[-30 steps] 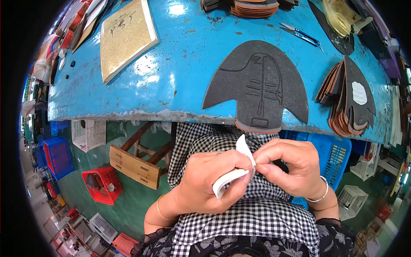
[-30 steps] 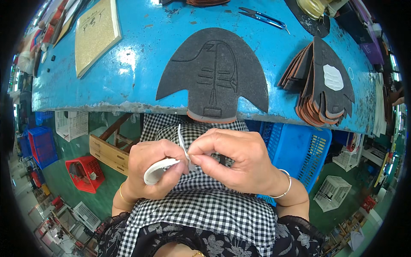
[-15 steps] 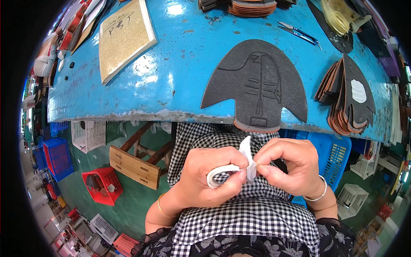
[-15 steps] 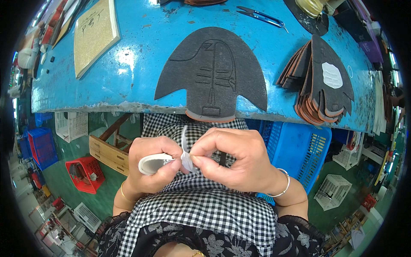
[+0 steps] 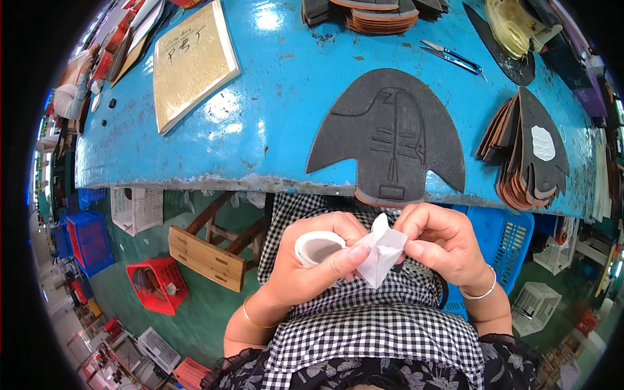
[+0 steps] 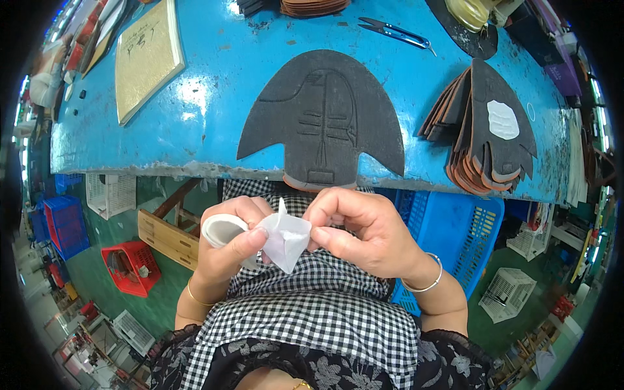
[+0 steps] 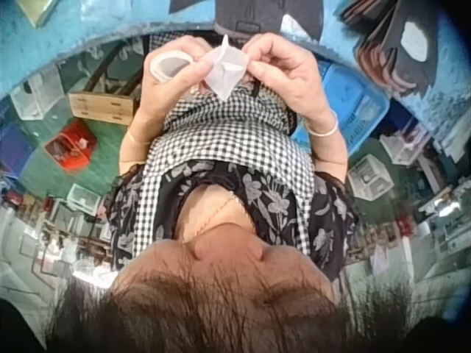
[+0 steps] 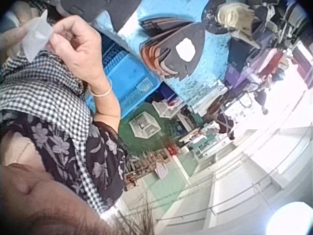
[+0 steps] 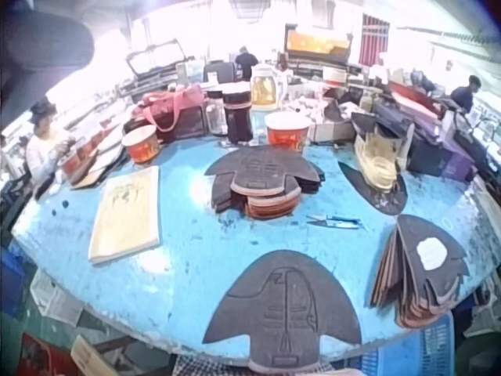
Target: The person takes shoe upper pieces from a stack, peels the backing from adhesive patches by hand, and attaches the patches onto the shoe upper pieces.
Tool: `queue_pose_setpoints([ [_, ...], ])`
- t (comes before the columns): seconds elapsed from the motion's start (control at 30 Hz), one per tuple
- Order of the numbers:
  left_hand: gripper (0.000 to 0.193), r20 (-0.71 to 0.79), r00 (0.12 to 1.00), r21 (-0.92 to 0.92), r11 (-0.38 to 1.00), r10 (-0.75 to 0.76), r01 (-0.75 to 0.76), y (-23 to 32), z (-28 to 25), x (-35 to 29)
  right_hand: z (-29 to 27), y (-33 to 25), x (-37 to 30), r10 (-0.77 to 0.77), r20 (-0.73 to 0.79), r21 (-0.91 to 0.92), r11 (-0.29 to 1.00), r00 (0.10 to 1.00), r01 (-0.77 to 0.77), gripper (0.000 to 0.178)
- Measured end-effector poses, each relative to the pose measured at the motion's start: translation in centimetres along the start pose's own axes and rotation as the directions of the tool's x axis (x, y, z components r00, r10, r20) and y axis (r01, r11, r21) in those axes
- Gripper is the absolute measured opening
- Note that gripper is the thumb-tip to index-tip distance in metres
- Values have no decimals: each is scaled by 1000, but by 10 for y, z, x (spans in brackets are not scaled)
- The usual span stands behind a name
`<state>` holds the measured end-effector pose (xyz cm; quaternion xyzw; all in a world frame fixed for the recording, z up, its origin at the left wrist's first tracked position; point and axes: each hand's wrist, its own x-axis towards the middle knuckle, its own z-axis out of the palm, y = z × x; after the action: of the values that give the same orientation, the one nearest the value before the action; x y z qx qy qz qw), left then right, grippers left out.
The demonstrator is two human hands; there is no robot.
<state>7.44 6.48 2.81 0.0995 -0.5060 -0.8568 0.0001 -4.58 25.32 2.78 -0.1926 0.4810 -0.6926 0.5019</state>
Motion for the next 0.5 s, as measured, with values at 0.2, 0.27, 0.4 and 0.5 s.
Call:
queue_pose_setpoints([
  [0.2, 4, 35, 998, 180, 983, -42, 35, 3, 2, 4, -5, -15, 14, -470, 201, -594, 639, 859, 489, 41],
  [0.27, 4, 60, 998, 255, 967, -35, 19, 2, 4, 5, -5, -24, 17, -432, 243, -608, 630, 868, 484, 50],
  [0.4, 7, 54, 998, 302, 953, -26, 9, 1, 3, 5, -2, -28, 23, -429, 390, -666, 479, 814, 572, 45],
  [0.5, 8, 70, 997, 306, 951, 21, -42, -1, 2, 6, 2, -28, 26, -394, 370, -716, 455, 841, 529, 32],
])
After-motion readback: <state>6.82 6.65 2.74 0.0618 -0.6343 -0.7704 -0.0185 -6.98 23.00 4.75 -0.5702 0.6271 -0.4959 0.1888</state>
